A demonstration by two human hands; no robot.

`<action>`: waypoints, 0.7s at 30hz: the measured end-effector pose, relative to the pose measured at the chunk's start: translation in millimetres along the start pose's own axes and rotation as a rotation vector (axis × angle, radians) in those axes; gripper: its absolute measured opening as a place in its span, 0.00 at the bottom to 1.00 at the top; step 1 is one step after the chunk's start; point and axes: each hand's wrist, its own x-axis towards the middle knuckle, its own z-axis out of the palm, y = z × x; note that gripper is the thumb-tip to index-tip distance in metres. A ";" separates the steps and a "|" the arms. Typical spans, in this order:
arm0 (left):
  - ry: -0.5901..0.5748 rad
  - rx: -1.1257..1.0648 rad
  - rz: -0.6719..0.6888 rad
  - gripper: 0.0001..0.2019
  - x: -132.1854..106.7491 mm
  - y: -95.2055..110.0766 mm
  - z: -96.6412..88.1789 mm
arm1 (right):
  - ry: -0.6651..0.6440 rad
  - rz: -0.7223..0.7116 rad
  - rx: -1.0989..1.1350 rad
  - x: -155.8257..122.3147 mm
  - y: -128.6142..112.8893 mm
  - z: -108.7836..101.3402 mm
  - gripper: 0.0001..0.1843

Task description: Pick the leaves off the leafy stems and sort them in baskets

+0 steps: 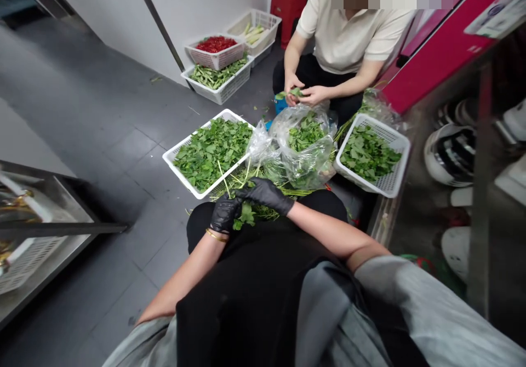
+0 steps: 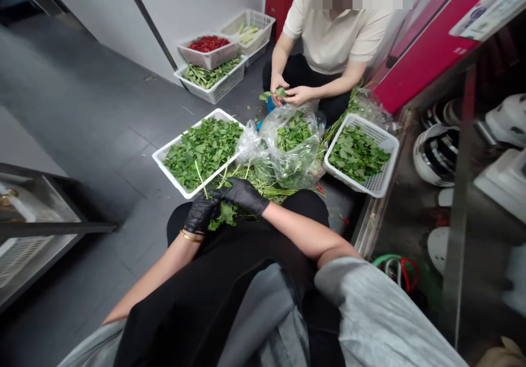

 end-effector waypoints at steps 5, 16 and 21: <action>-0.048 -0.013 -0.019 0.12 -2.0 -0.8 -10.5 | 0.069 0.022 -0.015 12.8 9.3 -9.4 0.26; -0.142 -0.358 -0.213 0.16 10.1 -7.6 1.7 | -0.100 -0.057 -0.352 -19.4 16.1 13.3 0.20; -0.124 -0.409 -0.128 0.11 14.5 -1.1 -2.0 | -0.196 -0.117 -0.182 -46.4 6.1 0.9 0.21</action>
